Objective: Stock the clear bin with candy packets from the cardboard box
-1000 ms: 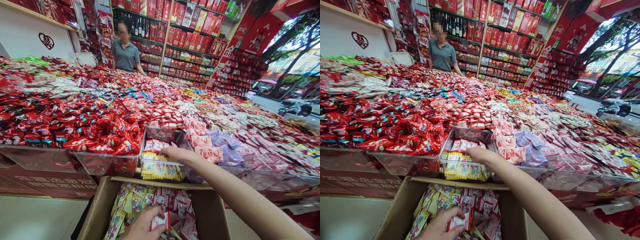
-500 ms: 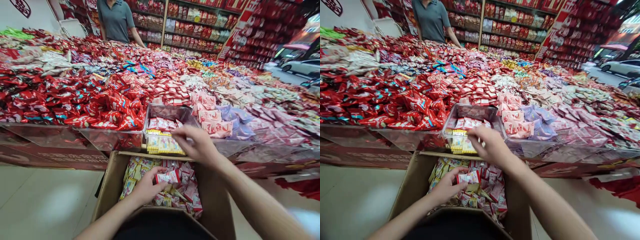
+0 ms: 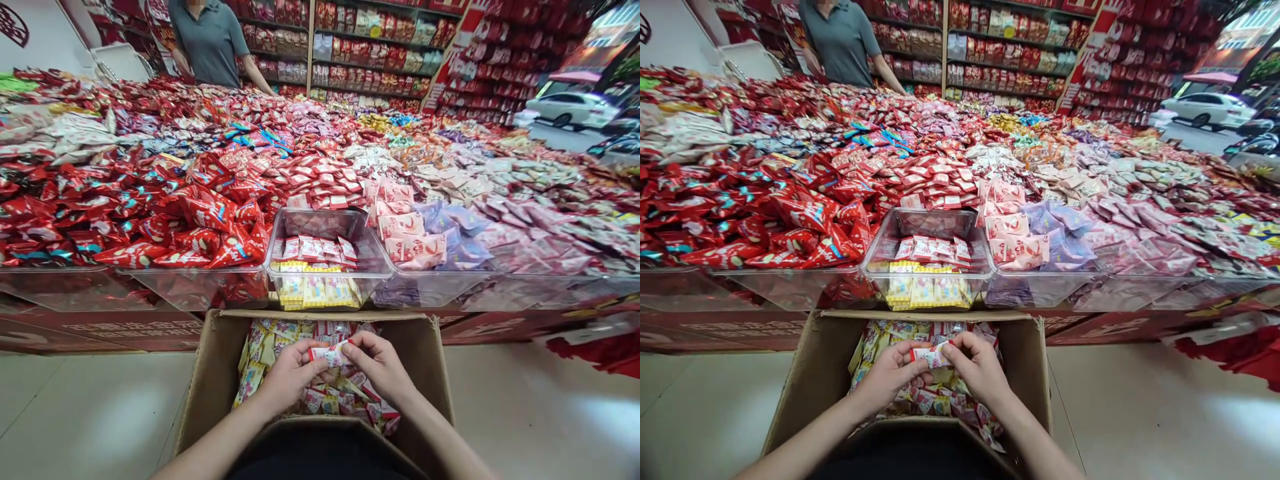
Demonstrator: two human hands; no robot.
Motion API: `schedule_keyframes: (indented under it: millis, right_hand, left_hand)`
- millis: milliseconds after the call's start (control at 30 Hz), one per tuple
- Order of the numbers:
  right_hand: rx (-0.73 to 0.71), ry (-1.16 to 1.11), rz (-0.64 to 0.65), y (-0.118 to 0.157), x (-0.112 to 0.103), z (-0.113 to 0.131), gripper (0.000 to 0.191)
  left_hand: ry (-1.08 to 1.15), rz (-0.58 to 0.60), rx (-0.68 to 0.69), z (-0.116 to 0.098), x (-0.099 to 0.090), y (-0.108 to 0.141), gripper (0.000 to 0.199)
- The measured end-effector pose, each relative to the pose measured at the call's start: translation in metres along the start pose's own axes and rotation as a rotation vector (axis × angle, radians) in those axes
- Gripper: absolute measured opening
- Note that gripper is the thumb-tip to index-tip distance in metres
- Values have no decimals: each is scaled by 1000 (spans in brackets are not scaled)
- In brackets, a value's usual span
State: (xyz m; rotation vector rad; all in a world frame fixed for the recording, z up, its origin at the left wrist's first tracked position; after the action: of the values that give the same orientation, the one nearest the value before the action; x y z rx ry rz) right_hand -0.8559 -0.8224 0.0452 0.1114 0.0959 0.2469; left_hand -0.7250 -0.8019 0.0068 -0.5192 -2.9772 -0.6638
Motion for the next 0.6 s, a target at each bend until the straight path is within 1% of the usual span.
schedule_keyframes:
  millis: [67, 167, 267, 333, 433, 500, 533, 600]
  right_hand:
    - [8, -64, 29, 2, 6, 0, 25]
    - [-32, -30, 88, 5, 13, 3, 23]
    - [-65, 12, 76, 4, 13, 3, 22]
    - [-61, -51, 66, 4, 15, 0, 23]
    - [-53, -150, 68, 5, 19, -1, 24]
    - [-118, -107, 79, 9, 20, 11, 18]
    - [-184, -60, 87, 12, 20, 23, 13]
    - [-347, 27, 82, 18, 14, 59, 9]
  left_hand:
    - [25, -5, -4, 0, -1, 1, 46]
    - [9, 9, 10, -3, 1, 3, 48]
    - [-54, 23, 63, -7, 4, 5, 41]
    - [-68, 32, 95, -8, 5, 7, 38]
    - [-46, 60, 123, -8, 5, 9, 40]
    - [-23, 78, 165, -13, 4, 12, 41]
    - [-7, 92, 185, -15, 4, 14, 41]
    - [39, 130, 200, -18, 6, 16, 42]
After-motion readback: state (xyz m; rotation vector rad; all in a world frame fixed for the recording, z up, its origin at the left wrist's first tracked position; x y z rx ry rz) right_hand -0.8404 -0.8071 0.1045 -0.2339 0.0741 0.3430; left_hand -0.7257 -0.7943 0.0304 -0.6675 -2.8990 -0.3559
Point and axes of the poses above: each hand's wrist, its own y-axis away from the middle knuckle, its own x-axis out of the palm, z = x × y, the point moved 8 cm from there along -y, towards the middle knuckle, and after that the axes turned 10 degrees about -y, right-handed, at the moved point
